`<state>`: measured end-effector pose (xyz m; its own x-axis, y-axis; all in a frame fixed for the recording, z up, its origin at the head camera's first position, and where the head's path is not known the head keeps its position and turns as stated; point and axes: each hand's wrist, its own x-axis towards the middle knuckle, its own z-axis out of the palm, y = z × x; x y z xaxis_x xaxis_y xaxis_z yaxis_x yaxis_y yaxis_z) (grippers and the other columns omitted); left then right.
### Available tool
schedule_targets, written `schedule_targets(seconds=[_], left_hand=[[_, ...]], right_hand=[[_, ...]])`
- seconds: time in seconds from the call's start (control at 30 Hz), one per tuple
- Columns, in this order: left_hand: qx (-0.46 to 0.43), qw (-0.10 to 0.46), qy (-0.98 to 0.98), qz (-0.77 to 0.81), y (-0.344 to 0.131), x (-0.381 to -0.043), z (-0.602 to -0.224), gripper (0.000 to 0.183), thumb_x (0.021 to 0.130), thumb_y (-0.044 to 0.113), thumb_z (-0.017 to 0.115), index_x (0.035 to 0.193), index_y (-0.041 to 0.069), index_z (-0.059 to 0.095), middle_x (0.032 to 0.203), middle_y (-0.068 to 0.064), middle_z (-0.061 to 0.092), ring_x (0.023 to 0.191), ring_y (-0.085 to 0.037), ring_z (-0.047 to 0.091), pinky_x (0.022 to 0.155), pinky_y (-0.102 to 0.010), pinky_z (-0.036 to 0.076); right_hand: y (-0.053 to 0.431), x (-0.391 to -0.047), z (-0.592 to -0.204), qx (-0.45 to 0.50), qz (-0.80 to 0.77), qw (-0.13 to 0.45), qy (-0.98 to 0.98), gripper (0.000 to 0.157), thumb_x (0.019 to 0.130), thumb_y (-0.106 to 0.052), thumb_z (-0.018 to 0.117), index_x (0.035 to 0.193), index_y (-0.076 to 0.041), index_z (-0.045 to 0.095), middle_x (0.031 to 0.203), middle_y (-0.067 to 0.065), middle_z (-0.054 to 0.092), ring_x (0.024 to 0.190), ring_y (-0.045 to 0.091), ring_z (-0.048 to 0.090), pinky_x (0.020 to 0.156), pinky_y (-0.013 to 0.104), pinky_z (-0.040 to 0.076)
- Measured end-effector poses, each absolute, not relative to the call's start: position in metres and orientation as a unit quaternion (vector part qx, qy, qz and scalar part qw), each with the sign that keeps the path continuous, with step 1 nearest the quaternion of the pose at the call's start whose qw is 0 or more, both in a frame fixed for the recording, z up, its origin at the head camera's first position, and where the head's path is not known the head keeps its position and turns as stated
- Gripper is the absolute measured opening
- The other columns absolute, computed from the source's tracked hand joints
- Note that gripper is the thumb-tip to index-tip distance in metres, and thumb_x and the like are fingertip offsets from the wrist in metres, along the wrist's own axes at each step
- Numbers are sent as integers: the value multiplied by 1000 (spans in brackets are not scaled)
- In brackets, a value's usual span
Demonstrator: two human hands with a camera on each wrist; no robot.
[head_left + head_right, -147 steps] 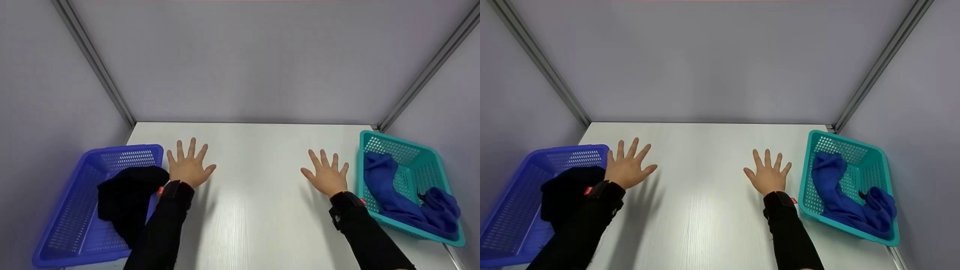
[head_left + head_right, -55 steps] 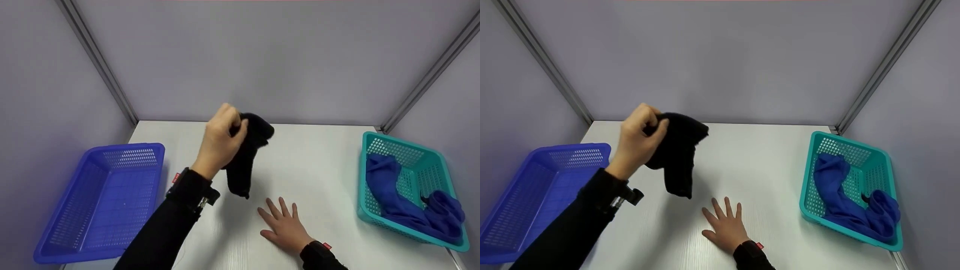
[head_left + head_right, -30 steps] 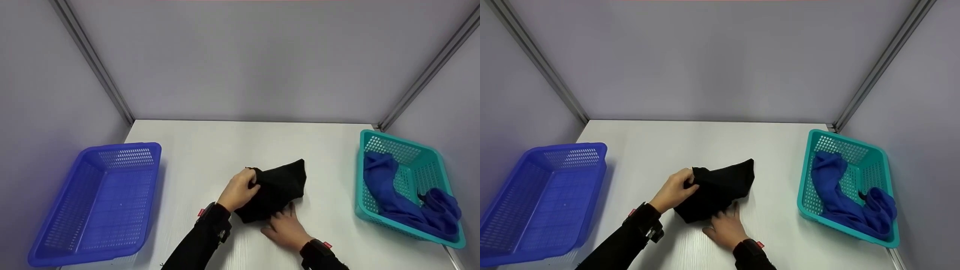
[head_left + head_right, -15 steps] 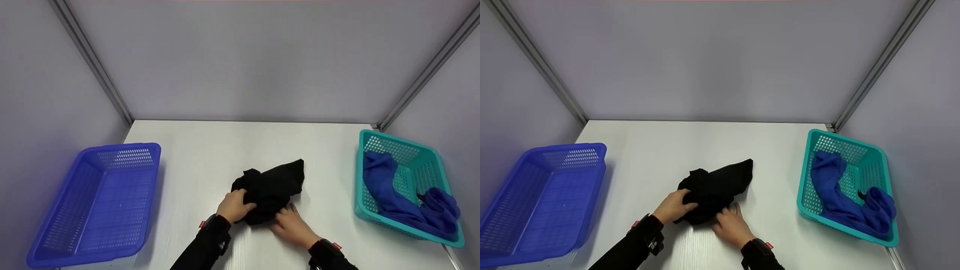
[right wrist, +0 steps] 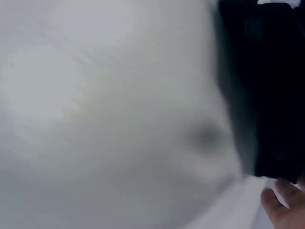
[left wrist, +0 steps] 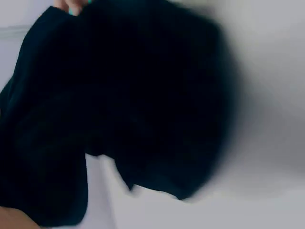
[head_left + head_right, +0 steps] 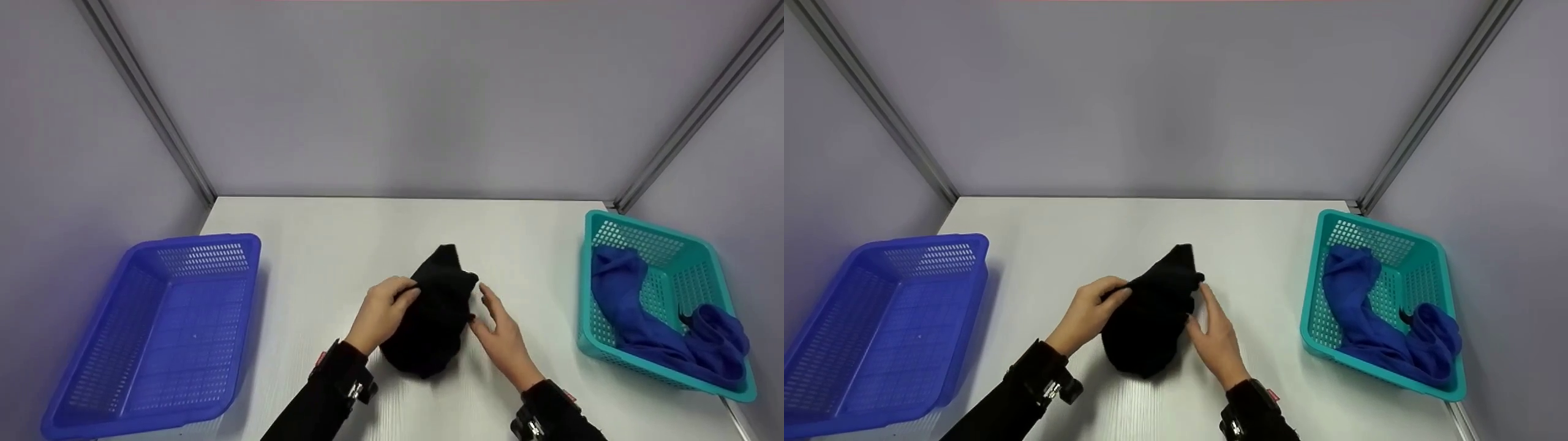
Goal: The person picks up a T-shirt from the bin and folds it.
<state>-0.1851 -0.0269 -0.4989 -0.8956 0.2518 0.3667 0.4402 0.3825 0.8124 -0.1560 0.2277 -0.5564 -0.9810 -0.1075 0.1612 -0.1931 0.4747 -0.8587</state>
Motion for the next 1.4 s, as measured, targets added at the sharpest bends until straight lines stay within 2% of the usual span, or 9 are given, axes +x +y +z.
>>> schedule_targets(seconds=[0.17, 0.37, 0.43, 0.67, 0.83, 0.97, 1.2, 1.3, 1.4], left_hand=[[-169, 61, -793, -582, -14, -187, -471, 16, 105, 20, 62, 108, 8, 72, 105, -2, 73, 97, -16, 67, 86, -34, 53], [-171, -9, -782, -600, -9, -186, -452, 19, 98, 23, 74, 114, 13, 70, 108, 2, 70, 100, -14, 64, 91, -35, 52], [-199, -19, -803, -562, -13, -187, -449, 33, 91, 22, 81, 121, 14, 69, 112, 2, 67, 103, -15, 64, 95, -36, 51], [-225, 138, -914, -309, -27, -193, -440, 30, 84, 0, 74, 112, 11, 72, 99, -2, 61, 84, -23, 65, 70, -41, 57], [-140, 194, -882, -406, -31, -209, -431, 10, 96, 0, 63, 104, 4, 66, 100, -9, 71, 90, -26, 68, 77, -43, 57], [-139, 202, -848, -470, -34, -219, -424, 5, 100, 6, 64, 102, 5, 60, 88, -9, 71, 73, -21, 64, 68, -40, 54], [-246, 39, -896, -368, -50, -222, -410, 35, 89, 38, 82, 108, 13, 67, 79, 1, 65, 69, -14, 56, 69, -37, 50], [-279, -19, -909, -310, -58, -227, -410, 27, 87, 29, 85, 102, 12, 69, 88, 1, 71, 78, -17, 63, 78, -40, 53], [-284, -5, -921, -267, -72, -233, -414, 18, 85, 16, 84, 94, 10, 69, 83, -1, 71, 77, -23, 65, 79, -44, 53]], right_hand=[[201, -149, -545, 274, 455, 132, -837, 80, 90, -13, 78, 158, -7, 35, 166, 19, 27, 151, 48, 24, 122, 23, 14], [189, -150, -522, 174, 491, 179, -834, 17, 103, -8, 63, 118, -3, 68, 124, 9, 67, 116, 25, 65, 99, 23, 49], [195, -154, -507, 97, 563, 151, -806, 14, 107, -7, 54, 108, -2, 67, 109, 7, 68, 103, 19, 67, 90, 27, 54], [225, -172, -462, -25, 730, 144, -667, 25, 110, -16, 47, 103, 5, 58, 95, 12, 61, 87, 22, 65, 83, 34, 57], [239, -179, -444, -2, 775, 189, -603, 30, 107, -4, 47, 79, 4, 48, 84, 4, 65, 80, 18, 63, 66, 28, 49], [242, -185, -433, -16, 807, 205, -553, 30, 107, -3, 48, 77, -2, 47, 83, 3, 64, 80, 16, 62, 63, 26, 48], [253, -198, -407, -42, 798, 237, -553, 19, 109, -16, 52, 93, -5, 55, 91, 2, 54, 88, 13, 55, 76, 24, 51], [259, -203, -395, -11, 781, 254, -570, 24, 109, -15, 52, 87, -7, 48, 86, 2, 47, 82, 13, 49, 70, 24, 46], [268, -208, -384, -4, 777, 263, -572, 24, 108, -14, 53, 86, -7, 47, 86, 2, 44, 81, 13, 46, 68, 23, 44]])
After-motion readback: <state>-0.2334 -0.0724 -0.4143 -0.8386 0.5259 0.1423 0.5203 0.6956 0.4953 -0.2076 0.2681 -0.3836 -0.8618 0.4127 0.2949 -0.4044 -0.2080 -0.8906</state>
